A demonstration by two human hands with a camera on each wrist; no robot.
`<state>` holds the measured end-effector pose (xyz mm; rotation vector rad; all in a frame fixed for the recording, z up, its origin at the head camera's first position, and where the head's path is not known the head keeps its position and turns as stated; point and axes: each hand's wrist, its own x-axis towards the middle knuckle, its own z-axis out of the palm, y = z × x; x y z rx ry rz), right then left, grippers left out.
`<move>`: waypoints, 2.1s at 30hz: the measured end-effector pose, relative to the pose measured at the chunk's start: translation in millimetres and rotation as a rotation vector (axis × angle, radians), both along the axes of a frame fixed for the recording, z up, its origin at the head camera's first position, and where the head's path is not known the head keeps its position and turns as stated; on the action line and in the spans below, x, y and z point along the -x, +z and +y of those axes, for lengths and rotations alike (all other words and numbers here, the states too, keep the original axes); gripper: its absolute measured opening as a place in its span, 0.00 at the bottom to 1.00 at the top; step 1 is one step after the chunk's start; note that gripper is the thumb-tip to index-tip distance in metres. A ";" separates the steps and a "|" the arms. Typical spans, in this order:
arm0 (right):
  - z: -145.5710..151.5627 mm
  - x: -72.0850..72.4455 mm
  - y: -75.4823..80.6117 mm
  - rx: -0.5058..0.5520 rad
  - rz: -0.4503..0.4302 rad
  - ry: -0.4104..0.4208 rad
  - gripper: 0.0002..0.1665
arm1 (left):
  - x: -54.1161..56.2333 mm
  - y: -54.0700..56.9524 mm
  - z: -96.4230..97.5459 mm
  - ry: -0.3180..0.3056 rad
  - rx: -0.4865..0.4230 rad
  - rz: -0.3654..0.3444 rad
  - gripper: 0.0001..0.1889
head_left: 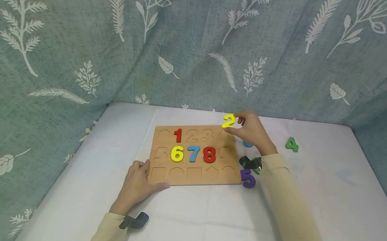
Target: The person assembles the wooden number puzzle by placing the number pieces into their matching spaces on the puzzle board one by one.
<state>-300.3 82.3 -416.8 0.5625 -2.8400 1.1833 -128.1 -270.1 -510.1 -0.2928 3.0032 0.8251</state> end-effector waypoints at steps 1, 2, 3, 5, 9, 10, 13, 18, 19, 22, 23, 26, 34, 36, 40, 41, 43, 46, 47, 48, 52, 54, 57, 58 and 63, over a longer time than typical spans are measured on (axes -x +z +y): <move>-3.0 1.0 -0.2 0.005 -0.001 0.002 0.37 | 0.3 -0.2 -0.2 -0.003 0.002 0.001 0.66; -6.1 1.9 -0.4 0.012 -0.003 0.006 0.37 | 0.6 -0.3 -0.4 -0.004 0.003 0.003 0.66; -9.2 2.5 -0.5 0.018 -0.007 0.008 0.38 | 0.7 -0.3 -0.6 -0.005 0.005 0.003 0.66; -15.2 4.1 -1.2 0.031 -0.018 0.009 0.38 | 0.8 -0.4 -0.7 -0.004 0.007 0.004 0.66; -25.9 7.5 -4.5 0.054 -0.042 0.015 0.39 | 0.0 -1.6 -0.1 0.001 0.006 0.002 0.66; -28.6 9.1 -6.0 0.058 -0.046 0.017 0.39 | -0.2 -1.9 0.0 0.001 0.006 0.003 0.66; -36.3 13.1 -10.5 0.075 -0.058 0.022 0.39 | -0.5 -3.0 -0.1 -0.001 0.012 0.007 0.66; -47.7 18.6 -19.1 0.097 -0.060 0.039 0.38 | -0.5 -3.1 -1.6 -0.005 0.013 0.013 0.66; -49.6 19.9 -20.8 0.095 -0.059 0.046 0.38 | -0.4 -3.2 -1.9 -0.006 0.013 0.013 0.66; -55.2 22.6 -25.0 0.089 -0.062 0.059 0.38 | -0.4 -2.9 -2.3 -0.009 0.010 0.013 0.66; -57.0 23.1 -25.9 0.080 -0.063 0.063 0.38 | -0.3 -2.7 -2.2 -0.008 0.010 0.012 0.66; -62.9 24.7 -28.4 0.069 -0.069 0.073 0.39 | -0.2 -2.3 -1.9 -0.003 0.009 0.007 0.66; -76.7 30.5 -37.4 0.047 -0.093 0.113 0.38 | 0.0 -1.4 -0.1 0.003 0.004 -0.003 0.66; -79.5 31.2 -39.8 0.039 -0.091 0.125 0.38 | -0.3 -1.0 0.2 0.004 0.005 -0.003 0.66; -85.9 31.4 -44.6 0.039 -0.094 0.140 0.39 | -1.1 -0.6 0.3 0.007 0.002 -0.007 0.66; -87.6 31.2 -46.0 0.042 -0.096 0.144 0.38 | -1.2 -0.7 0.3 0.007 0.000 -0.007 0.66; -91.0 30.6 -47.9 0.056 -0.110 0.157 0.37 | -1.2 -0.7 0.6 0.007 0.000 -0.009 0.66; -96.2 29.4 -49.1 0.066 -0.122 0.179 0.33 | -1.2 -0.2 1.0 0.005 0.003 -0.003 0.66; -97.7 28.9 -48.9 0.062 -0.120 0.184 0.32 | -1.2 0.0 1.0 0.003 0.006 0.000 0.66; -99.1 28.7 -49.0 0.056 -0.118 0.188 0.31 | -1.2 0.2 0.9 0.001 0.009 0.000 0.66; -104.0 29.1 -49.9 0.010 -0.109 0.191 0.33 | -0.9 0.2 0.2 -0.004 0.016 0.004 0.66; -106.1 29.7 -51.0 -0.011 -0.108 0.194 0.35 | -1.0 -0.1 -0.2 -0.001 0.016 0.003 0.66; -109.3 30.7 -53.2 -0.040 -0.108 0.191 0.37 | -0.9 -0.1 0.2 0.002 0.009 -0.002 0.66; -110.5 31.2 -54.1 -0.054 -0.106 0.188 0.37 | -0.9 -0.1 0.3 0.003 0.006 -0.004 0.66; -114.1 31.7 -57.8 -0.115 -0.123 0.161 0.40 | -1.5 0.7 1.5 0.005 0.000 -0.009 0.66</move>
